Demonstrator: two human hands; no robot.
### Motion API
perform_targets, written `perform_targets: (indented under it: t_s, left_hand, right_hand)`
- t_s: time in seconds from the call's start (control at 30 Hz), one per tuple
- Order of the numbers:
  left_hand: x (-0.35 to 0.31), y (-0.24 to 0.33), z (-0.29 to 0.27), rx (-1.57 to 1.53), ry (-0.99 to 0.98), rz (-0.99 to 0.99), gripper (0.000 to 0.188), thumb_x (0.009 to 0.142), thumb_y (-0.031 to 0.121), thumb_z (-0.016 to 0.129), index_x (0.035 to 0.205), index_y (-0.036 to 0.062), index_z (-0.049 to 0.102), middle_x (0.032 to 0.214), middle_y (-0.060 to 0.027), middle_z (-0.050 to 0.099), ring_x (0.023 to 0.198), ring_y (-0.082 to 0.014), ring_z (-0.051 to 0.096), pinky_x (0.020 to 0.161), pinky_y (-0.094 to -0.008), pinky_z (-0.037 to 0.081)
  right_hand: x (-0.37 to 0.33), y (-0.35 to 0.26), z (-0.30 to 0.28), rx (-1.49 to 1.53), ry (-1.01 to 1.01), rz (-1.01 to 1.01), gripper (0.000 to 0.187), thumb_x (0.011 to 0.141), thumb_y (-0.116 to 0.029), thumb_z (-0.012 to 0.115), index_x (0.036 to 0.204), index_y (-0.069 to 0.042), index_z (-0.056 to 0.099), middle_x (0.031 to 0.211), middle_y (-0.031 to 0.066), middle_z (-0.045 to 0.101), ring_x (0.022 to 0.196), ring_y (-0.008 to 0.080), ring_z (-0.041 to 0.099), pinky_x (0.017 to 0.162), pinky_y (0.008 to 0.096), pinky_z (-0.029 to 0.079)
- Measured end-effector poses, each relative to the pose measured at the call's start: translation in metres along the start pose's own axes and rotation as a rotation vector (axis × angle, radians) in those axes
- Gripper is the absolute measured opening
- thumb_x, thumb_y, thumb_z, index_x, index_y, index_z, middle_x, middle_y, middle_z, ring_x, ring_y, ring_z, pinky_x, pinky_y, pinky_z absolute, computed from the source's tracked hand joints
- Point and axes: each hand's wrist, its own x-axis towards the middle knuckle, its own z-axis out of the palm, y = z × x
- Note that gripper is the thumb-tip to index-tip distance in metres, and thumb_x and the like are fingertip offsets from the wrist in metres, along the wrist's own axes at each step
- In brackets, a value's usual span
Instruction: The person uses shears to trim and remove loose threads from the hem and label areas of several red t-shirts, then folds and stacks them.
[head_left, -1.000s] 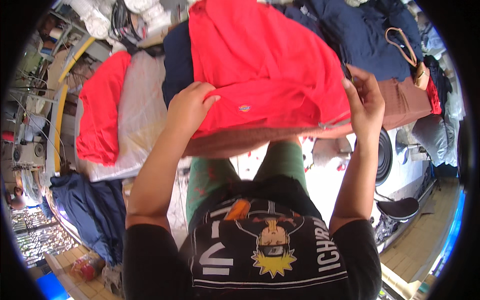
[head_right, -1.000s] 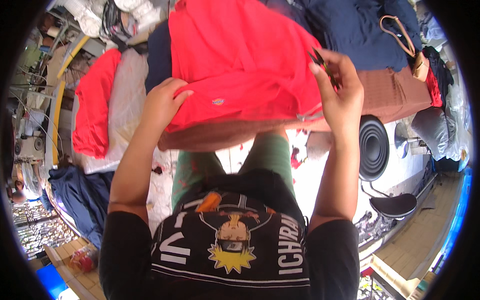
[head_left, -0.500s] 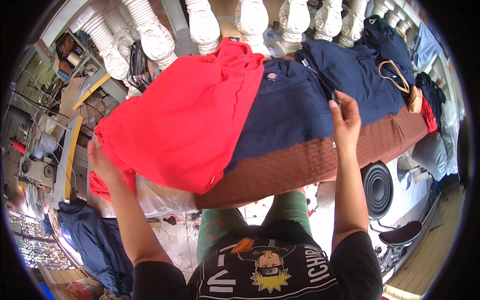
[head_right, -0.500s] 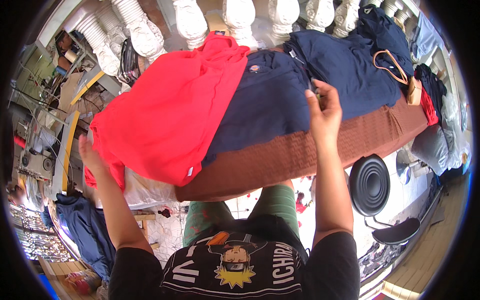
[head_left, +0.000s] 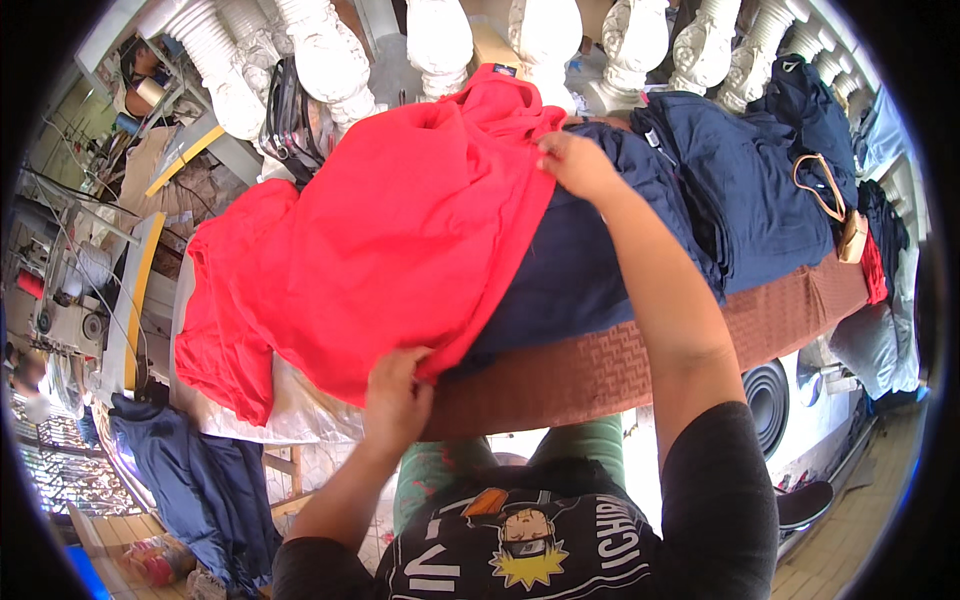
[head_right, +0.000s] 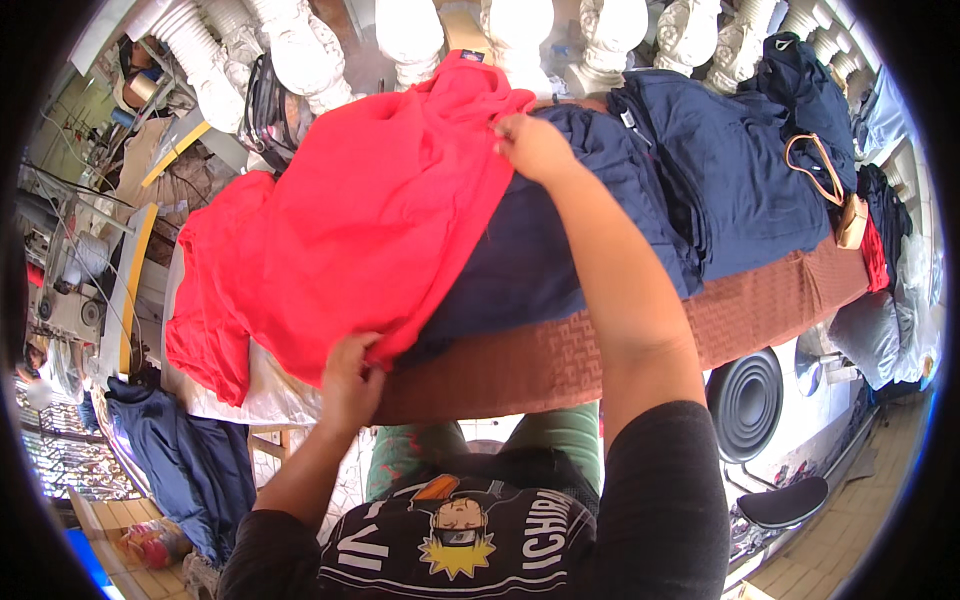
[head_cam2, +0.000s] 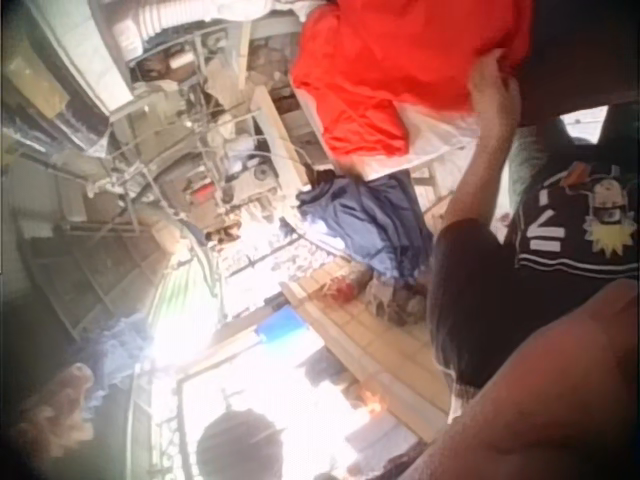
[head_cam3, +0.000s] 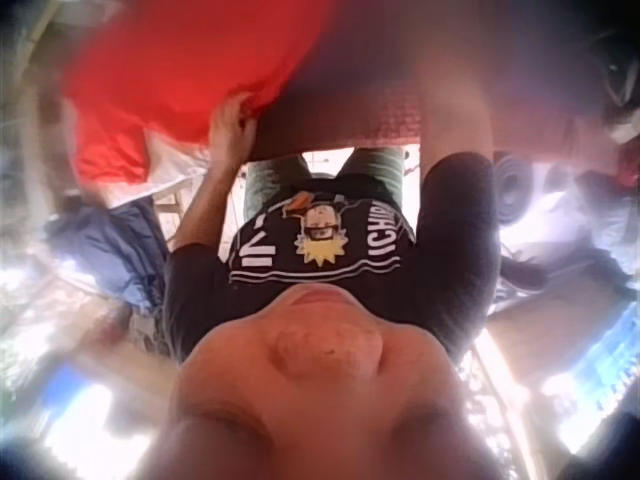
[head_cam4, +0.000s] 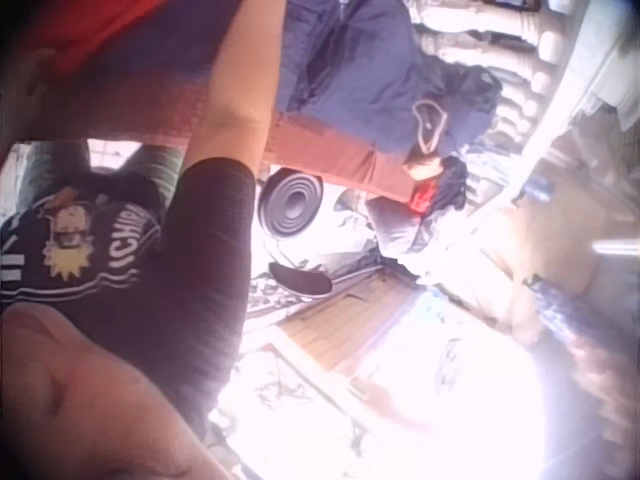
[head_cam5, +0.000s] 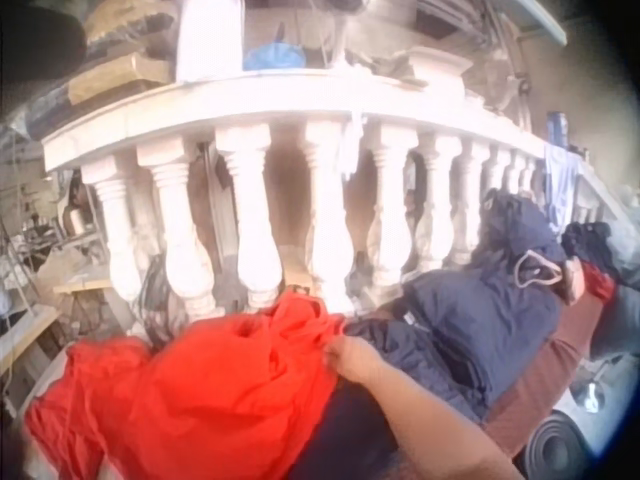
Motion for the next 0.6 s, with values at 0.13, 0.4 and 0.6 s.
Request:
perform_targets:
  t_s: [0.13,0.4,0.6]
  left_hand:
    - [0.033,-0.019,-0.071,-0.212,0.173,-0.011,0.033,0.064,-0.011,0.054,0.091,0.0056,0.064,0.096,-0.0092,0.059,0.090,-0.0239,0.058,0.078,-0.0318,0.047]
    - [0.009,-0.030,-0.172,-0.198,-0.355,-0.507,0.030,0.072,-0.014,0.045,0.094,-0.0007,0.061,0.084,-0.0056,0.057,0.080,-0.0127,0.055,0.074,-0.0225,0.043]
    - [0.022,0.026,-0.091,-0.128,-0.293,0.147,0.023,0.085,0.008,0.065,0.107,0.0036,0.064,0.107,-0.0112,0.064,0.106,-0.0247,0.061,0.092,-0.0326,0.046]
  right_hand:
    - [-0.027,-0.020,-0.083,0.319,0.070,0.178,0.033,0.081,-0.026,0.074,0.098,0.001,0.066,0.078,0.0102,0.067,0.073,0.0157,0.062,0.073,0.0297,0.049]
    - [-0.243,-0.114,-0.098,0.408,-0.153,0.092,0.014,0.086,-0.011,0.070,0.096,-0.003,0.068,0.072,-0.0052,0.056,0.066,0.0014,0.046,0.058,0.0206,0.040]
    - [-0.276,-0.094,-0.079,0.579,-0.091,0.541,0.020,0.088,-0.012,0.067,0.106,-0.004,0.068,0.083,-0.0002,0.062,0.075,0.0053,0.055,0.067,0.0230,0.045]
